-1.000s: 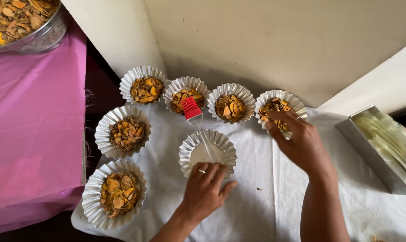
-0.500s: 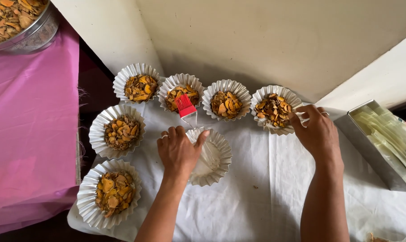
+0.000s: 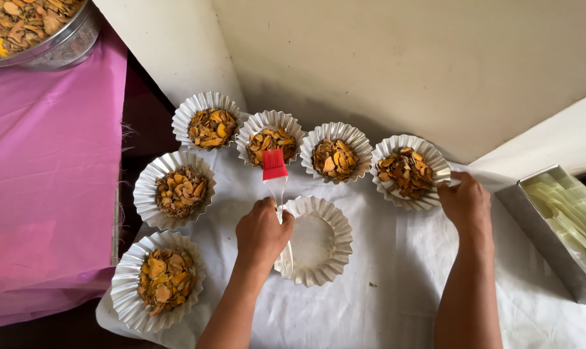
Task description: The person places dried orange slices from several metal molds into plastic bags by hand, using a small brush to sweep the remaining slices together.
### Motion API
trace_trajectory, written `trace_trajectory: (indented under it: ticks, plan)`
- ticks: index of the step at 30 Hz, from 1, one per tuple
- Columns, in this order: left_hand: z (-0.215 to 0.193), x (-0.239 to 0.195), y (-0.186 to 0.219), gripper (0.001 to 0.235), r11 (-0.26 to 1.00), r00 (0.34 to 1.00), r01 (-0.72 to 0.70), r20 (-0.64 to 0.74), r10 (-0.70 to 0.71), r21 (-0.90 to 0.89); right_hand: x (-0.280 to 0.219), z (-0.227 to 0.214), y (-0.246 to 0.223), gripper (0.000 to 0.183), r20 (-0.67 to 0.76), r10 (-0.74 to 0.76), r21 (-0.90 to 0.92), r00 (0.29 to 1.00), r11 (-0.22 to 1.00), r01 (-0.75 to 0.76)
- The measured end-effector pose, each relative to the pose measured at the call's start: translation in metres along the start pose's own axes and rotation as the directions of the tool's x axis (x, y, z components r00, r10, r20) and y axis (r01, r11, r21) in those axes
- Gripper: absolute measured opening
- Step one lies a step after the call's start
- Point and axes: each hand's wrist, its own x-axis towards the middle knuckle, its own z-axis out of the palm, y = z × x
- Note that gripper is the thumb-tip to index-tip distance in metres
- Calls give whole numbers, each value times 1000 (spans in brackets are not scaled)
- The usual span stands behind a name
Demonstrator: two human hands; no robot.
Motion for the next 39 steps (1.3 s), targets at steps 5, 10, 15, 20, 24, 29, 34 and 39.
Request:
trace_trajectory:
  ticks: [5, 10, 15, 20, 24, 29, 34, 39]
  plan:
    - [-11, -25, 7, 19, 963, 1000, 25, -8, -28, -270, -48, -67, -63, 43, 220, 166, 145, 961, 969, -201]
    - [-6, -56, 18, 18, 868, 1000, -20, -8, 19, -497, -62, -98, -56, 39, 226, 174, 154, 958, 965, -212]
    - [7, -88, 41, 18, 666, 978, 193, 198, -70, -720, -83, -124, -62, 39, 173, 70, 303, 982, 945, -121]
    - [43, -104, 57, 30, 374, 915, 302, 377, 145, -877, -115, -132, -94, 42, 194, -58, 361, 979, 932, -16]
    - [52, -93, 35, 22, 348, 978, 181, 206, 35, -920, -120, -112, -91, 46, 280, -216, 493, 935, 868, 53]
    - [-25, -79, 22, 41, 492, 993, -67, -106, -52, -868, -138, -61, -109, 41, 368, -277, 578, 887, 816, 15]
    - [-61, -77, 20, 54, 363, 942, -313, -334, 5, -878, -171, -34, -142, 41, 440, -287, 540, 851, 842, 5]
    - [-68, -75, 12, 21, 160, 920, -388, -372, 122, -908, -192, -27, -158, 40, 508, -130, 277, 851, 961, -19]
